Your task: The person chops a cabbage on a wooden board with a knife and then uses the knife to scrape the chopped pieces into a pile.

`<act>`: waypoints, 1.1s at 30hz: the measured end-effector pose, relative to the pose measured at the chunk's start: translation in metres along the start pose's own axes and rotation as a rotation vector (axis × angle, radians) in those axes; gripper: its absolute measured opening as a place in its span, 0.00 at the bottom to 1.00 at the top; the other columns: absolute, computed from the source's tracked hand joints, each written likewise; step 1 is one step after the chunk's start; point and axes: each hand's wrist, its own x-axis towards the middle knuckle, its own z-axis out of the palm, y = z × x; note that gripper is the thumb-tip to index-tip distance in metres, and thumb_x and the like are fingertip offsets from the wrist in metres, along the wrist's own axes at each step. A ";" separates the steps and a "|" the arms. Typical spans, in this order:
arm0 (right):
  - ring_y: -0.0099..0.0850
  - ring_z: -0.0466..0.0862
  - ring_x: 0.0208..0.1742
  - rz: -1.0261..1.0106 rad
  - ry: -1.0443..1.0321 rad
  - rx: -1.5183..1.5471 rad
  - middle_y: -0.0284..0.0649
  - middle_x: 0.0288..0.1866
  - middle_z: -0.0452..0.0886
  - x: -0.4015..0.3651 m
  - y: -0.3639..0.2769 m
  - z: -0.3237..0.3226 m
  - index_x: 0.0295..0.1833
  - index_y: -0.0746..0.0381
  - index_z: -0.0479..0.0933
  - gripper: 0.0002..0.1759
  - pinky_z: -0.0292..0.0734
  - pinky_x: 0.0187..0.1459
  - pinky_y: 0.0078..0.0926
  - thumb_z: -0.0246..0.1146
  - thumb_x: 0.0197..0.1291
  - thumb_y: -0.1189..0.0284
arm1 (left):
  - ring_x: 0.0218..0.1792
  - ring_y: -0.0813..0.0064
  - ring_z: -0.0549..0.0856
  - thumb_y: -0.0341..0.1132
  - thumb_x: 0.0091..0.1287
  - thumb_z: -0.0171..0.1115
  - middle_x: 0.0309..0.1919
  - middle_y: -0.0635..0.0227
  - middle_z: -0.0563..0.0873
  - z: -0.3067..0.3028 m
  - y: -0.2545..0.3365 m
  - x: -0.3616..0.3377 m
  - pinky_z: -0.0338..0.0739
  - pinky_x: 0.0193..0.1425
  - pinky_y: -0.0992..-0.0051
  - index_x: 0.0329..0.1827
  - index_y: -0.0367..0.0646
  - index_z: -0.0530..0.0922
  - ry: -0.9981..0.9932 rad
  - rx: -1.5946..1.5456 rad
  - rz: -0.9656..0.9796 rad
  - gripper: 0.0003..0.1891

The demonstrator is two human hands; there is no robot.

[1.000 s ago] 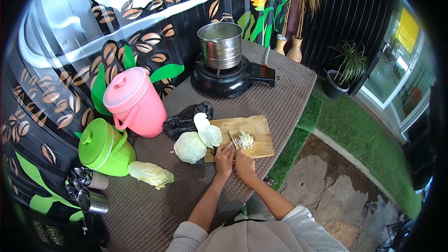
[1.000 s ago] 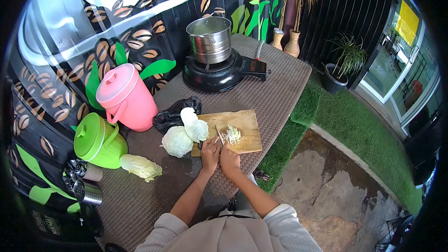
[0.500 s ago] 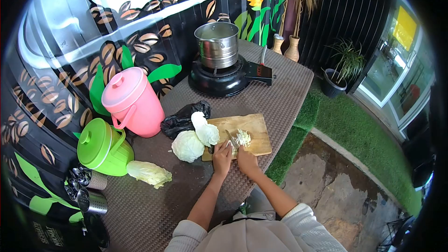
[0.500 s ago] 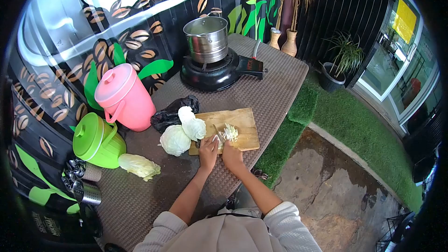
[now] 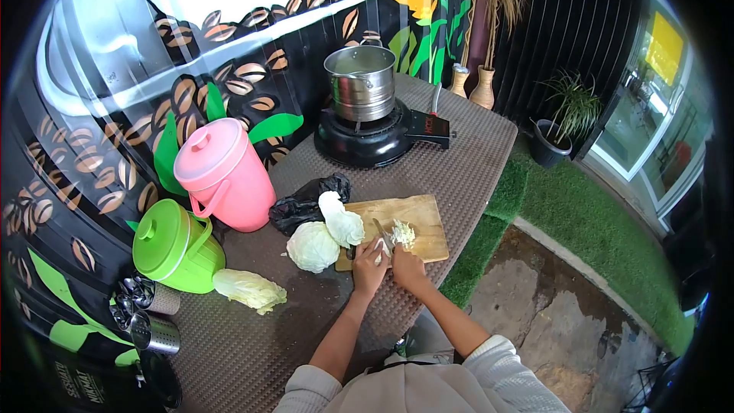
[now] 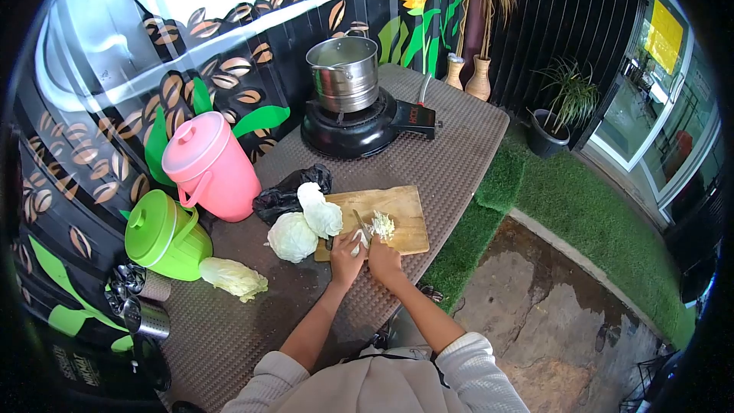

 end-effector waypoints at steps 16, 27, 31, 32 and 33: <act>0.54 0.83 0.34 0.122 0.086 0.101 0.59 0.30 0.80 -0.023 -0.007 0.022 0.46 0.68 0.65 0.13 0.79 0.34 0.47 0.50 0.63 0.69 | 0.46 0.62 0.80 0.25 0.53 0.63 0.48 0.58 0.84 0.002 -0.003 -0.006 0.77 0.49 0.68 0.41 0.32 0.83 0.001 0.022 0.009 0.12; 0.53 0.84 0.34 0.156 0.071 0.085 0.57 0.31 0.82 -0.039 -0.007 0.028 0.48 0.66 0.64 0.12 0.80 0.35 0.48 0.49 0.63 0.70 | 0.48 0.59 0.79 0.24 0.57 0.59 0.49 0.56 0.83 0.000 0.001 -0.004 0.76 0.51 0.66 0.44 0.31 0.82 -0.002 0.077 0.048 0.12; 0.54 0.83 0.36 0.096 0.063 0.087 0.58 0.32 0.81 -0.022 -0.001 0.007 0.48 0.66 0.64 0.13 0.79 0.37 0.49 0.51 0.62 0.70 | 0.49 0.60 0.78 0.24 0.57 0.60 0.49 0.56 0.82 -0.002 0.002 -0.008 0.76 0.53 0.66 0.45 0.31 0.82 -0.020 0.037 0.023 0.13; 0.55 0.83 0.37 0.089 0.027 0.082 0.60 0.33 0.81 -0.021 0.003 -0.001 0.48 0.67 0.63 0.13 0.79 0.38 0.50 0.51 0.62 0.70 | 0.49 0.60 0.78 0.25 0.57 0.60 0.49 0.56 0.82 -0.003 0.001 -0.009 0.76 0.53 0.66 0.45 0.30 0.81 -0.028 0.044 0.012 0.13; 0.57 0.82 0.38 0.081 -0.008 0.076 0.61 0.34 0.80 -0.022 0.005 -0.006 0.48 0.68 0.63 0.14 0.78 0.39 0.52 0.51 0.62 0.70 | 0.49 0.61 0.77 0.25 0.57 0.61 0.49 0.56 0.82 -0.004 0.001 -0.009 0.75 0.53 0.66 0.45 0.30 0.81 -0.035 0.053 0.001 0.13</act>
